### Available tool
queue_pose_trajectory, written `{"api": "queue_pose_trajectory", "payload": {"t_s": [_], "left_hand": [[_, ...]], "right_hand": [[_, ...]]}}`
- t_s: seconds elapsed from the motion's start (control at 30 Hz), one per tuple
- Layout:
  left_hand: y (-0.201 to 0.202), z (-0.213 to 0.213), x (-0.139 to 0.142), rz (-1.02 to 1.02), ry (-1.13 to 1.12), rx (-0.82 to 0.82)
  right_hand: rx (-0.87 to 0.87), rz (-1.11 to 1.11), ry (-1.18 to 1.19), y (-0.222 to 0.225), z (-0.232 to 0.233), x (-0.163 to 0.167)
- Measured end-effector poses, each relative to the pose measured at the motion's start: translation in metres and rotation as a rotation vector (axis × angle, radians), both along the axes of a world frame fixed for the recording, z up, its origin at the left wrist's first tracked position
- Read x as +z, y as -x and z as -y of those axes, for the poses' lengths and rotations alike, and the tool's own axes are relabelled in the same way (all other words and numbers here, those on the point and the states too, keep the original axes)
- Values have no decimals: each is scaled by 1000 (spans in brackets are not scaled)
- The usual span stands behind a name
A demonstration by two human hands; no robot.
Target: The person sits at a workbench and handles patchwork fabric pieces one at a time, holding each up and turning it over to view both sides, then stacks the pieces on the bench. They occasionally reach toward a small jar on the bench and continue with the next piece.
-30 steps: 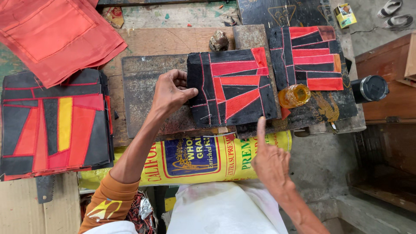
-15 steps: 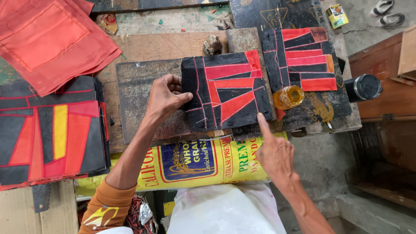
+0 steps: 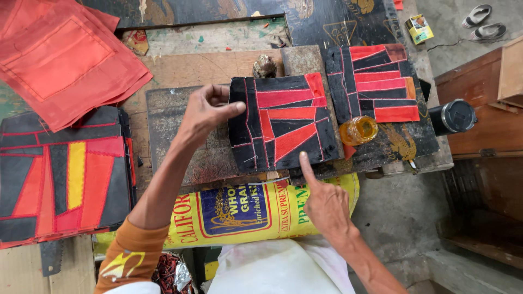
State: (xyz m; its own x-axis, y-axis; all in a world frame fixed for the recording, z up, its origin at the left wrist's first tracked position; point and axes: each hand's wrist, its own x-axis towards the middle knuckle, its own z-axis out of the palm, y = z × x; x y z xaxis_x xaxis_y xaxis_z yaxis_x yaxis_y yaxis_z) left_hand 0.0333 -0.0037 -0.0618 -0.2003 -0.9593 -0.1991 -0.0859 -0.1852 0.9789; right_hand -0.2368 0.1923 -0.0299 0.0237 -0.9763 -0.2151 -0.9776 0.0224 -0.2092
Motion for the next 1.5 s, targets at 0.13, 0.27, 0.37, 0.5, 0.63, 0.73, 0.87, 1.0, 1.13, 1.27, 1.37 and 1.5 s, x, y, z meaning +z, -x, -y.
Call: {"api": "queue_pose_trajectory", "payload": {"t_s": [0.13,0.27,0.37,0.5,0.63,0.73,0.87,1.0,1.13,1.27,1.37,1.5], "left_hand": [[8,49,19,129,5,-135],[34,105,39,471,173,-474],[63,130,41,641,243,-677],[111,143,44,810,248,-852],[148,134,63,913,349,-867],[163,121,83,1068,455,-889],[151,100,113,1024,494,-987],[127,77,159,913,572,-1004],[80,61,205,786,514,-897],[41,54,205,464,565,-775],[25,45,164,199,281,-623],[32,13,83,-120,55,-331]], "right_hand": [[87,128,66,2,4,7],[46,399,54,6,5,11],[-358,1264,-349,1,4,8],[-723,1832,-588,0,8,9],[-712,2148,-644,22,13,33],[-584,2196,-596,55,17,63],[-245,683,280,106,41,93],[184,-11,434,140,76,87],[192,-192,206,150,96,68],[181,-327,32,153,107,54],[102,-39,146,164,100,51],[-192,620,162,180,78,47]]}}
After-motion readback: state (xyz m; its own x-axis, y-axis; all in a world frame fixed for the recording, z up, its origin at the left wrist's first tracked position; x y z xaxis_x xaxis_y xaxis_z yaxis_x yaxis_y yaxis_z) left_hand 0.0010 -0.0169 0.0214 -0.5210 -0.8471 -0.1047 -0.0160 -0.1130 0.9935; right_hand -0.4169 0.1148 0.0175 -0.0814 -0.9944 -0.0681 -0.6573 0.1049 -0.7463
